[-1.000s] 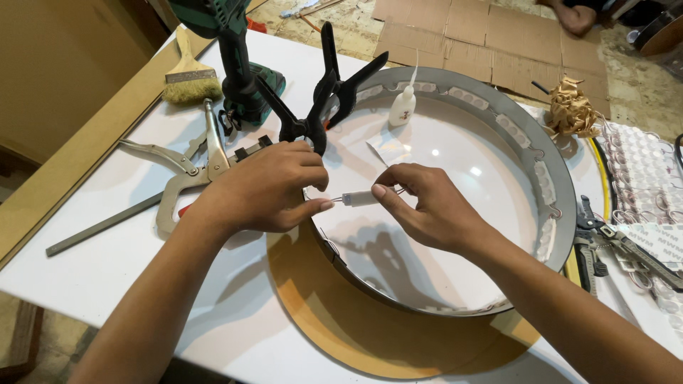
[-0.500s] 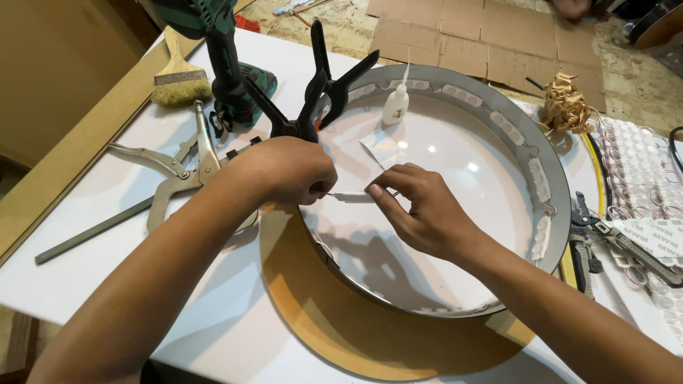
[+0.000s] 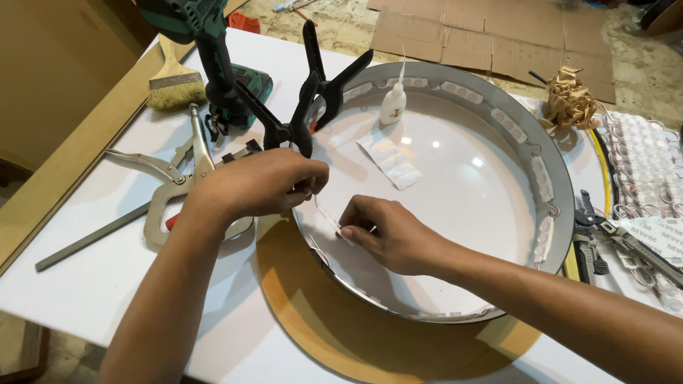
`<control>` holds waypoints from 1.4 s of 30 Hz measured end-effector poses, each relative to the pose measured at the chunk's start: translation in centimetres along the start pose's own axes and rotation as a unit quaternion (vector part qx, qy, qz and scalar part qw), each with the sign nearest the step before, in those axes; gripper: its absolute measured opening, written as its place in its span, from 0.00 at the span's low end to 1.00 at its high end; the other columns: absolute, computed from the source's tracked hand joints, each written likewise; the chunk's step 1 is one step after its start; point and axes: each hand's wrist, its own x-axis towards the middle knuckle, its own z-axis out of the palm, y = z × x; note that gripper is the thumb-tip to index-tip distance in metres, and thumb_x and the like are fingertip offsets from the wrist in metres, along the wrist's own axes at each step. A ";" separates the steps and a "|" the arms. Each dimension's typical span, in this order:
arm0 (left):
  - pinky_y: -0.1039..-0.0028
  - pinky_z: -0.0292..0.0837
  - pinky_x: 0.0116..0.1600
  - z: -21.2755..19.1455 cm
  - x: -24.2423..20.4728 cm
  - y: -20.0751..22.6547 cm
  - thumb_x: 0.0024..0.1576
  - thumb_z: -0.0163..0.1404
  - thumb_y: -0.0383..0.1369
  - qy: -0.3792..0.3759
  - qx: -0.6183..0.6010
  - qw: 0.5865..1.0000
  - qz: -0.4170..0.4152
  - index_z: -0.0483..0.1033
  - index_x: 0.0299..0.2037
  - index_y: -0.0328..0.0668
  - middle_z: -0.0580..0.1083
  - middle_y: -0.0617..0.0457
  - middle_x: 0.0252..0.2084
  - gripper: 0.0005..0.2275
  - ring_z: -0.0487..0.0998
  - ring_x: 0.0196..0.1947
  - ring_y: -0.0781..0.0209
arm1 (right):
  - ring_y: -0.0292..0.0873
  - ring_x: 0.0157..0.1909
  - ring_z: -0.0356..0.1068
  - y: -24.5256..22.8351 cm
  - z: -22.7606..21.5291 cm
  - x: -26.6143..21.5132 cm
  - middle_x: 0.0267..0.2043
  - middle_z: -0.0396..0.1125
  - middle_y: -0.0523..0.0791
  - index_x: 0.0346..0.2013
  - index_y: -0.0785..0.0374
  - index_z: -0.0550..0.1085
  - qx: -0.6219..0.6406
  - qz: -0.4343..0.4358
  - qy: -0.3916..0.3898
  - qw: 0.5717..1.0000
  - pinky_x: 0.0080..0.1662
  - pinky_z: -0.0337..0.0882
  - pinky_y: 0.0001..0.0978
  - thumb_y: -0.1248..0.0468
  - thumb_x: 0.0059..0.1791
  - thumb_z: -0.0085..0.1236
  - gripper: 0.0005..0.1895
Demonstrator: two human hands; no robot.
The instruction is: The person applies glue to a circular frame and attaches small LED light modules along its edge. They use clamps to hold the modules in place while the glue sets and continue applying glue to secure additional modules around the frame.
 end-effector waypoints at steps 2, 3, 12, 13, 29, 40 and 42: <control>0.62 0.76 0.48 -0.1 -0.2 0.4 0.55 0.52 0.23 0.001 0.000 1.000 -0.002 0.79 0.37 0.46 0.82 0.50 0.35 0.06 0.83 0.41 0.47 | 0.44 0.39 0.74 0.1 0.1 0.8 0.36 0.75 0.48 0.44 0.61 0.73 0.000 -0.008 -0.011 1.000 0.43 0.76 0.35 0.60 0.54 0.53 0.09; 0.61 0.76 0.49 -0.2 -0.3 0.7 0.54 0.52 0.22 0.004 -0.001 1.000 -0.004 0.80 0.35 0.44 0.82 0.48 0.34 0.06 0.83 0.42 0.45 | 0.44 0.39 0.75 0.2 0.2 1.2 0.37 0.75 0.48 0.44 0.61 0.72 -0.001 -0.015 -0.022 1.000 0.41 0.76 0.35 0.59 0.54 0.54 0.09; 0.60 0.76 0.48 0.9 0.2 -0.6 0.51 0.54 0.23 0.048 -0.037 0.998 0.011 0.80 0.30 0.46 0.80 0.50 0.29 0.05 0.81 0.38 0.46 | 0.45 0.39 0.74 1.5 2.7 3.6 0.39 0.73 0.50 0.49 0.65 0.69 0.112 -0.042 -0.048 0.992 0.43 0.76 0.36 0.60 0.53 0.56 0.14; 0.60 0.76 0.48 0.8 0.1 -0.5 0.51 0.54 0.23 0.047 -0.038 0.998 0.009 0.80 0.30 0.46 0.80 0.50 0.29 0.05 0.81 0.38 0.46 | 0.45 0.39 0.74 1.5 2.7 3.8 0.39 0.73 0.50 0.49 0.65 0.69 0.113 -0.042 -0.050 0.991 0.43 0.76 0.36 0.60 0.53 0.56 0.14; 0.58 0.75 0.49 1.1 -0.2 -0.7 0.50 0.52 0.22 0.051 -0.048 0.996 0.052 0.79 0.31 0.41 0.78 0.48 0.29 0.05 0.79 0.40 0.43 | 0.46 0.37 0.75 2.4 2.9 4.5 0.37 0.71 0.52 0.48 0.68 0.67 0.164 -0.090 -0.083 0.979 0.41 0.77 0.39 0.62 0.53 0.55 0.14; 0.61 0.74 0.47 1.5 0.1 -1.1 0.49 0.53 0.24 0.056 -0.057 0.996 0.039 0.79 0.27 0.47 0.77 0.51 0.27 0.05 0.79 0.38 0.48 | 0.43 0.35 0.74 2.1 2.3 4.3 0.35 0.73 0.49 0.46 0.68 0.69 0.142 -0.087 -0.113 0.979 0.40 0.76 0.34 0.62 0.52 0.56 0.13; 0.62 0.74 0.47 1.5 0.1 -1.0 0.49 0.53 0.24 0.057 -0.057 0.996 0.044 0.78 0.26 0.48 0.76 0.51 0.26 0.05 0.79 0.38 0.48 | 0.44 0.35 0.75 1.7 2.2 4.0 0.34 0.73 0.50 0.46 0.68 0.70 0.139 -0.083 -0.114 0.980 0.39 0.76 0.34 0.63 0.52 0.56 0.12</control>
